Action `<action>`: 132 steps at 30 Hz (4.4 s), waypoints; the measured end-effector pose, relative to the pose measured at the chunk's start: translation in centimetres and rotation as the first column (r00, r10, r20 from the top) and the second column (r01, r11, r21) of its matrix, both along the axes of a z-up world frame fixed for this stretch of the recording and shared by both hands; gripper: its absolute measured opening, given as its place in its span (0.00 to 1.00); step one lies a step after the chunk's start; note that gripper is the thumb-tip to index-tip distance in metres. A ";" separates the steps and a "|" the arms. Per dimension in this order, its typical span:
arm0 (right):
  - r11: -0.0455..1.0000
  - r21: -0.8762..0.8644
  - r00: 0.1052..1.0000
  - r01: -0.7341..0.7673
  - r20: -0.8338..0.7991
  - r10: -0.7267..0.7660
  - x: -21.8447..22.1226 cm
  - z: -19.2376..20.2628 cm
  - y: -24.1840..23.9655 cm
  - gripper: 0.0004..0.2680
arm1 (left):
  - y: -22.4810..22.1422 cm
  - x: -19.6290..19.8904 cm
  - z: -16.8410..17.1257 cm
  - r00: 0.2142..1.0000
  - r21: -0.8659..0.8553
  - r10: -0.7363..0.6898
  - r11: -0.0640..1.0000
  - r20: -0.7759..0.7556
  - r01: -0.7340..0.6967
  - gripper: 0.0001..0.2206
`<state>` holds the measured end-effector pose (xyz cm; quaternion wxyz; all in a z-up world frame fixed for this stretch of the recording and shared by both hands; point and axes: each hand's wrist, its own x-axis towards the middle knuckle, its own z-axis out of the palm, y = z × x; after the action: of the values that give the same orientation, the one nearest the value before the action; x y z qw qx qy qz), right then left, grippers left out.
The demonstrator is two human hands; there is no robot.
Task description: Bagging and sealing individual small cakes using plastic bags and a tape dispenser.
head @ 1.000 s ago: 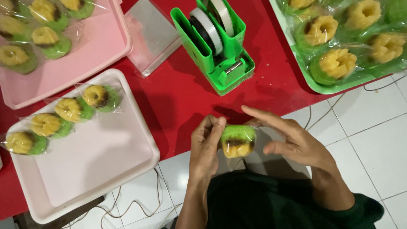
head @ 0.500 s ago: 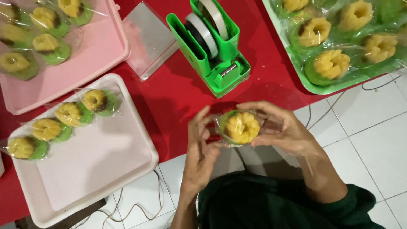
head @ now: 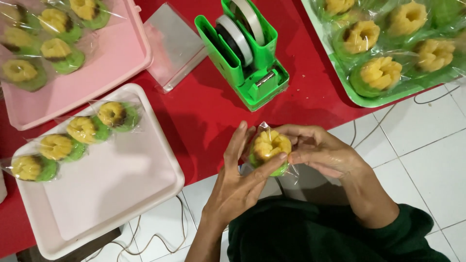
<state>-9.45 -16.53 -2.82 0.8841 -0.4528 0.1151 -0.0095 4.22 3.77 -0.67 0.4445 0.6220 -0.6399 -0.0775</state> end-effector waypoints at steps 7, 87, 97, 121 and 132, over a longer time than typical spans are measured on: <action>0.996 -0.075 0.998 -0.049 -0.043 0.045 -0.1 0.2 0.1 0.21 | 0.2 -0.2 0.5 0.985 0.036 0.016 0.999 -0.174 -0.010 0.24; 0.352 -0.777 0.790 0.522 0.285 -0.543 5.5 1.4 -0.7 0.07 | -0.1 0.8 0.4 0.359 -0.110 0.001 0.951 -0.933 -0.290 0.24; 0.249 -0.968 0.871 -0.034 0.094 0.482 1.2 13.8 -0.2 0.07 | -0.8 0.3 1.7 0.419 0.032 0.154 0.958 -0.895 -0.283 0.23; -0.705 -0.709 0.908 0.023 -0.280 0.312 3.0 11.8 2.2 0.06 | -1.5 -0.6 2.9 0.495 0.123 0.222 0.966 -0.840 -0.225 0.23; -0.726 -0.684 0.931 0.069 -0.218 0.293 3.2 12.3 2.0 0.10 | -1.5 -0.5 3.8 0.479 0.188 0.272 0.958 -0.835 -0.216 0.23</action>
<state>-6.24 -14.49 9.45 -0.0862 -0.9881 -0.1262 -0.0144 3.67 2.28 3.10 0.6890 0.6001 -0.2416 -0.3266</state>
